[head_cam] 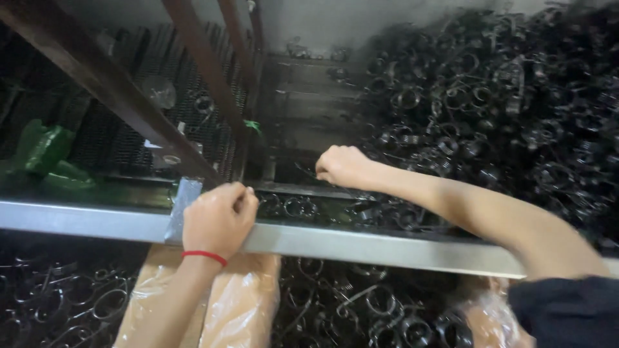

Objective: The person picks up metal spring clips from a liquid-filled trough and sorts them into plastic-lined boxes on a shelf.

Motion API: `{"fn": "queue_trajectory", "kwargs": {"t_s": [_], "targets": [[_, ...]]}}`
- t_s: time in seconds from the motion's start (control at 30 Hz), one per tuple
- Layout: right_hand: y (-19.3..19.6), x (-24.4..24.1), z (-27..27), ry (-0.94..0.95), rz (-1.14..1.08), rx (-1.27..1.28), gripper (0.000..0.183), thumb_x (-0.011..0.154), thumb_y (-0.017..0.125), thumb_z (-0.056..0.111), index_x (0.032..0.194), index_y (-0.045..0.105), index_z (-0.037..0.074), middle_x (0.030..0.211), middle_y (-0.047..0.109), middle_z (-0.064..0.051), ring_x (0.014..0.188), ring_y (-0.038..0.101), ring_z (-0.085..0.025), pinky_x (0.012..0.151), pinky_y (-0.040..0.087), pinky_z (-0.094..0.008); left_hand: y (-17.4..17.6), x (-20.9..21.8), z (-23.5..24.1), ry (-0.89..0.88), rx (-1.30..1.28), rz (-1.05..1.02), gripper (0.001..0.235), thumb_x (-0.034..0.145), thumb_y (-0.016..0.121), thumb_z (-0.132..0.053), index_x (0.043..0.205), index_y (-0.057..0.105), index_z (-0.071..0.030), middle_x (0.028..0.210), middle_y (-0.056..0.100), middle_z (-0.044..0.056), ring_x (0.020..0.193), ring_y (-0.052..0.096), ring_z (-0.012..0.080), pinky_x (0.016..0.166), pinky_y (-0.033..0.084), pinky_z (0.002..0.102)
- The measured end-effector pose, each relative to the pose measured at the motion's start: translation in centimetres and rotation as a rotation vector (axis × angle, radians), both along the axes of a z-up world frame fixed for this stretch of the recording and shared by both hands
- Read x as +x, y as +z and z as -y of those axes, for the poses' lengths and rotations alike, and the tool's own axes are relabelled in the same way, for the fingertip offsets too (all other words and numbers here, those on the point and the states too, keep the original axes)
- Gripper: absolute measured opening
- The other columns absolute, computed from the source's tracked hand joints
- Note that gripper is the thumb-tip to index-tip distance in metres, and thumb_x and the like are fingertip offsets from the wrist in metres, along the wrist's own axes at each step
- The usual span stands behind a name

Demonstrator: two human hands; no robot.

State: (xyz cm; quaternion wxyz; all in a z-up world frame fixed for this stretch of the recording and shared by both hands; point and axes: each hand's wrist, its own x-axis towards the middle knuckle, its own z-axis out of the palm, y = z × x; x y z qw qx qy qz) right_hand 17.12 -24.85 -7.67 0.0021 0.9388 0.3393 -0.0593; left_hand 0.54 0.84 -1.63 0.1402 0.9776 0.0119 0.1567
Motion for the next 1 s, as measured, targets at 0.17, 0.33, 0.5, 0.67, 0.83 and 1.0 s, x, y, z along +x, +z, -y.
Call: {"fn": "queue_trajectory", "kwargs": {"t_s": [0.17,0.33,0.5,0.67,0.83,1.0], "targets": [[-13.3,7.4,-0.6,0.164,0.163,-0.162,0.015,0.082,0.076,0.034,0.084,0.078,0.019,0.081,0.077,-0.002,0.078,0.078,-0.024,0.063,0.062,-0.040,-0.7,0.3,-0.5,-0.021,-0.037,0.057,0.030,0.095,0.056,-0.041,0.070,0.060,-0.025,0.066,0.063,0.000,0.073,0.071,0.0236,0.064,0.057,0.040],[-11.3,6.4,-0.9,0.200,0.135,-0.181,0.019,0.085,0.075,0.032,0.088,0.076,0.014,0.083,0.076,-0.005,0.078,0.077,-0.027,0.065,0.061,-0.042,-1.1,0.2,-0.3,-0.040,-0.055,0.076,0.031,0.095,0.055,-0.041,0.068,0.059,-0.026,0.063,0.060,-0.002,0.068,0.069,0.0207,0.061,0.057,0.037],[-4.3,2.7,-2.5,-0.154,-0.345,0.131,0.027,0.093,0.065,0.036,0.103,0.080,0.016,0.106,0.078,-0.009,0.105,0.073,-0.037,0.086,0.060,-0.054,-0.7,0.1,-0.4,-0.051,-0.060,0.082,0.033,0.094,0.055,-0.042,0.067,0.057,-0.024,0.061,0.058,0.000,0.066,0.069,0.0238,0.059,0.056,0.037],[1.7,0.4,-4.1,-0.150,-0.118,0.325,0.023,0.099,0.060,0.032,0.108,0.076,0.019,0.111,0.072,-0.008,0.107,0.071,-0.034,0.087,0.060,-0.051,-0.3,0.0,-0.1,-0.036,-0.047,0.092,0.032,0.096,0.054,-0.040,0.069,0.061,-0.024,0.061,0.060,-0.003,0.066,0.069,0.0216,0.060,0.057,0.035],[-4.0,5.7,-5.2,0.039,0.523,0.470,0.019,0.100,0.062,0.029,0.095,0.073,0.016,0.104,0.064,0.000,0.093,0.068,-0.025,0.072,0.058,-0.036,-0.5,-0.2,-0.4,-0.055,-0.049,0.112,0.033,0.095,0.055,-0.040,0.066,0.059,-0.024,0.059,0.057,-0.003,0.063,0.068,0.0219,0.057,0.055,0.035],[-12.3,10.4,-5.8,0.193,0.243,0.203,0.007,0.080,0.072,0.015,0.084,0.078,0.015,0.089,0.071,-0.008,0.089,0.068,-0.032,0.077,0.056,-0.041,-0.3,-0.3,-0.3,-0.069,-0.034,0.138,0.032,0.094,0.055,-0.038,0.066,0.056,-0.024,0.059,0.056,-0.001,0.065,0.069,0.0232,0.056,0.055,0.036]]}}
